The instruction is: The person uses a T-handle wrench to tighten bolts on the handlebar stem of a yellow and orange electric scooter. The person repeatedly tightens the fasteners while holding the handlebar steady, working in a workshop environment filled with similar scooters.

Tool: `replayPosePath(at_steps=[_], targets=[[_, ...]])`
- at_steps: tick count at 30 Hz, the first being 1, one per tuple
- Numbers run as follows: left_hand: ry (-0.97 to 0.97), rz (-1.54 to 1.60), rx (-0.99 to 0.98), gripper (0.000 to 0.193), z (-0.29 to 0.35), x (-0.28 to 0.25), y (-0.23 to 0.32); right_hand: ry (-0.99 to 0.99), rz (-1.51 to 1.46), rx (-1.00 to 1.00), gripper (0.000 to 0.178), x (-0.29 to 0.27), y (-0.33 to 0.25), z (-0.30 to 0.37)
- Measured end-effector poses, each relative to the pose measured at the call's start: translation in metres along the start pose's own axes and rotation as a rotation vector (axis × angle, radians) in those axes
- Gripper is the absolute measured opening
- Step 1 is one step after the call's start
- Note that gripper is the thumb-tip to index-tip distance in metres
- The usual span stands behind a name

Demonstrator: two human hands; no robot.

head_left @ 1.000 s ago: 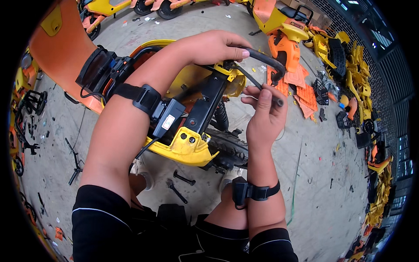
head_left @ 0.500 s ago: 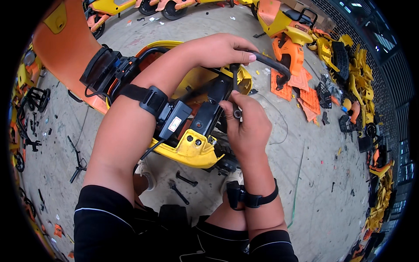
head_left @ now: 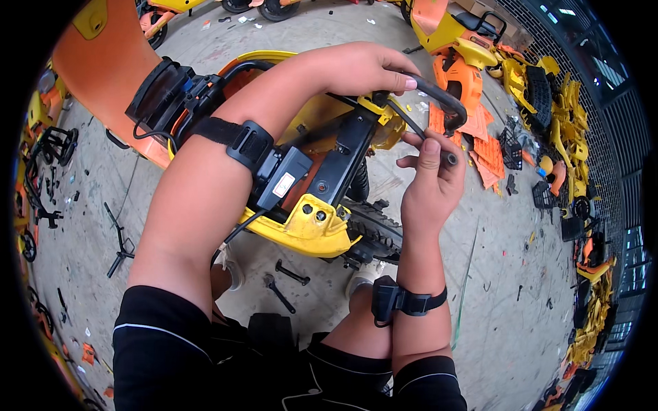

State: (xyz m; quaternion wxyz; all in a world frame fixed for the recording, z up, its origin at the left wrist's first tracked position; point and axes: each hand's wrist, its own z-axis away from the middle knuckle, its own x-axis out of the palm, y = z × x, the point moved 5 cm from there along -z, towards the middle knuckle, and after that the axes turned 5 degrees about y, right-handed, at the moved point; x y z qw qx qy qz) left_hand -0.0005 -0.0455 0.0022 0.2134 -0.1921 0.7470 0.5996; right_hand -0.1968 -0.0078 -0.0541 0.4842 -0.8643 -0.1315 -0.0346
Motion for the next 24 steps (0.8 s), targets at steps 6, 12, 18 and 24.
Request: replayPosePath(at_steps=[6,12,18,24], targets=[[0.005,-0.009,0.028,0.05,0.001,-0.001,0.0,0.069,-0.15,0.137,0.023,-0.01,0.006,-0.007],[-0.004,0.007,0.02,0.049,-0.002,0.001,-0.002,-0.06,-0.033,0.029,0.02,-0.004,0.004,0.003],[0.02,0.017,0.054,0.044,-0.002,0.001,-0.003,-0.127,0.446,-0.479,0.027,0.014,-0.017,0.02],[0.014,-0.002,0.052,0.043,0.001,0.0,0.003,-0.113,0.624,-0.656,0.034,0.023,-0.026,0.023]])
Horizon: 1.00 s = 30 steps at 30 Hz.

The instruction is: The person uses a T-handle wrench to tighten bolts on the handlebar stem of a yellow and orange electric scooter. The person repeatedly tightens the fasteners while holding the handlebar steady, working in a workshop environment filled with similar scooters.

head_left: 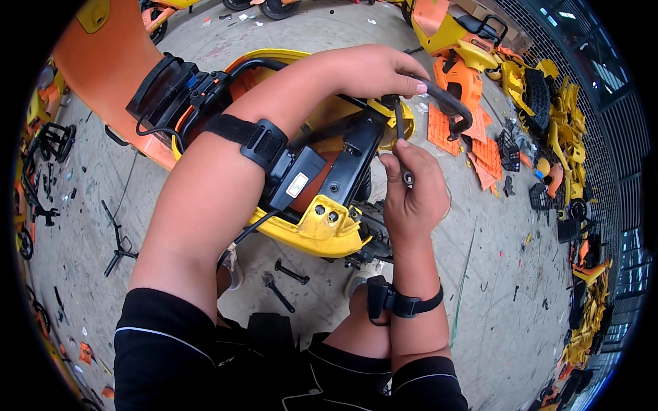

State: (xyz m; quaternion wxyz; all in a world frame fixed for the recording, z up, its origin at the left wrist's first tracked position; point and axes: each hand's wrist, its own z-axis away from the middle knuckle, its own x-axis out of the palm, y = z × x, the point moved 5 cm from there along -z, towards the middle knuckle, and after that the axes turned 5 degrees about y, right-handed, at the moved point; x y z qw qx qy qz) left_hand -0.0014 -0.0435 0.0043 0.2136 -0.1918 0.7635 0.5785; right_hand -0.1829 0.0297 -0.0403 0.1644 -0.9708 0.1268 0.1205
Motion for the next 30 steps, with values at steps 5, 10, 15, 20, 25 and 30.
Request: replayPosePath(at_steps=[5,10,15,20,25,30], targets=[[-0.008,0.011,-0.017,0.043,0.001,0.0,0.001,-0.009,-0.039,0.0,0.036,0.004,-0.002,-0.001],[-0.002,0.008,0.004,0.043,-0.002,0.001,-0.002,-0.048,0.016,0.018,0.036,0.005,-0.009,-0.004],[-0.005,0.009,0.0,0.044,-0.002,0.001,-0.003,-0.077,0.013,0.144,0.036,0.005,-0.014,-0.003],[-0.008,0.005,-0.006,0.048,-0.004,0.001,-0.005,-0.126,0.03,0.135,0.033,0.015,-0.019,-0.008],[-0.024,0.045,-0.017,0.047,-0.005,0.003,-0.006,-0.124,0.056,0.138,0.029,0.021,-0.026,-0.016],[-0.012,0.075,-0.041,0.046,-0.004,0.001,-0.006,-0.143,0.016,0.251,0.03,0.013,-0.018,-0.011]])
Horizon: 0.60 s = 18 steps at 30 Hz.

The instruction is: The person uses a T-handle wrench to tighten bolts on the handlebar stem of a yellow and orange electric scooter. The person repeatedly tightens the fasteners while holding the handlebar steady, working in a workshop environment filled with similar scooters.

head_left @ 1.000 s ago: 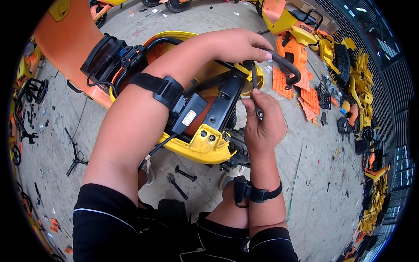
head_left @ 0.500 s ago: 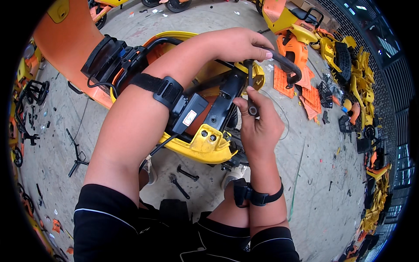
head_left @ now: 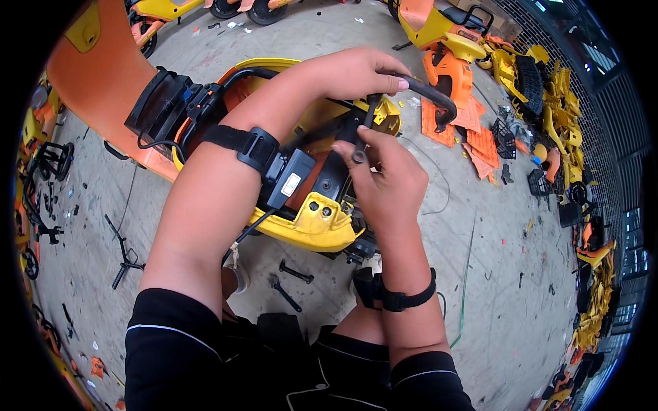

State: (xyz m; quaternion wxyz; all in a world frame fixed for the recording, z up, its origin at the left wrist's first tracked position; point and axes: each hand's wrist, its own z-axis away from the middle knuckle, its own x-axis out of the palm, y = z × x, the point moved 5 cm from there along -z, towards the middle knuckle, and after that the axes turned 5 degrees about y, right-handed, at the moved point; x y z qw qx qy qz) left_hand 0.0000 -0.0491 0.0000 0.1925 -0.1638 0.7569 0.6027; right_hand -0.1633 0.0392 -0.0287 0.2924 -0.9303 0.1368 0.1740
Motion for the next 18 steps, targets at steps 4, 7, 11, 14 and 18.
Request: replayPosePath(at_steps=[4,7,11,14,18], targets=[[-0.026,0.025,0.022,0.046,-0.001,0.003,0.001,0.085,-0.388,0.402,0.026,-0.02,0.039,-0.002],[-0.022,-0.005,0.017,0.045,0.001,0.0,0.001,0.123,-0.759,0.749,0.028,-0.02,0.071,-0.011],[-0.003,-0.023,0.021,0.045,-0.001,-0.001,0.002,0.245,-0.892,0.758,0.03,-0.015,0.078,-0.017],[-0.001,-0.051,0.017,0.044,-0.001,0.002,0.002,0.333,-0.812,0.572,0.023,-0.02,0.066,-0.015],[0.002,-0.015,-0.014,0.042,0.001,-0.002,0.003,0.279,-0.684,0.348,0.014,-0.016,0.051,-0.008]])
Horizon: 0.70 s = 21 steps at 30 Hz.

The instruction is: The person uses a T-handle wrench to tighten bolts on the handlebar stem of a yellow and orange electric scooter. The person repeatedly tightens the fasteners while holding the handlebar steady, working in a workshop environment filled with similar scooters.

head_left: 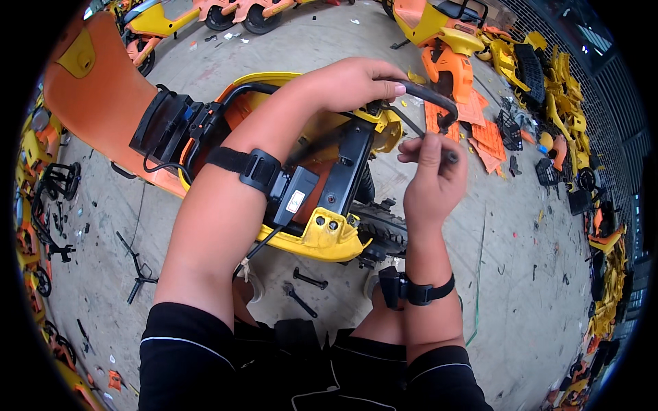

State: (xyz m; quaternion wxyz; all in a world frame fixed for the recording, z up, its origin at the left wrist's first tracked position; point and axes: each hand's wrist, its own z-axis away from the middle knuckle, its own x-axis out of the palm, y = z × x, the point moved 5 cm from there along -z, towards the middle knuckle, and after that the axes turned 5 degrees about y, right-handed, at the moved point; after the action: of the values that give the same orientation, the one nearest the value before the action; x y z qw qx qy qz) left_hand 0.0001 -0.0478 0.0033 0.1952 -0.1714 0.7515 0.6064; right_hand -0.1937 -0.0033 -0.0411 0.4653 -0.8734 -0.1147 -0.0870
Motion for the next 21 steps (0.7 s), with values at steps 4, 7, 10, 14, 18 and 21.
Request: replayPosePath(at_steps=[4,7,10,14,18,21], targets=[[-0.01,0.016,0.014,0.042,-0.001,0.001,0.001,-0.126,0.249,-0.305,0.023,0.005,-0.007,0.016],[-0.006,0.016,0.01,0.041,-0.001,0.002,0.0,-0.243,0.433,-0.445,0.03,0.012,-0.009,0.024],[-0.003,0.004,0.003,0.039,0.0,0.002,-0.001,-0.358,0.608,-0.647,0.034,0.024,-0.018,0.03],[-0.003,0.069,-0.03,0.039,0.0,0.003,0.0,-0.312,0.566,-0.808,0.035,0.032,-0.03,0.029],[-0.01,0.024,-0.015,0.04,0.0,0.002,0.002,-0.349,0.629,-0.788,0.034,0.037,-0.029,0.026],[0.014,-0.013,-0.009,0.042,0.001,0.0,0.001,-0.355,0.654,-0.725,0.033,0.037,-0.026,0.028]])
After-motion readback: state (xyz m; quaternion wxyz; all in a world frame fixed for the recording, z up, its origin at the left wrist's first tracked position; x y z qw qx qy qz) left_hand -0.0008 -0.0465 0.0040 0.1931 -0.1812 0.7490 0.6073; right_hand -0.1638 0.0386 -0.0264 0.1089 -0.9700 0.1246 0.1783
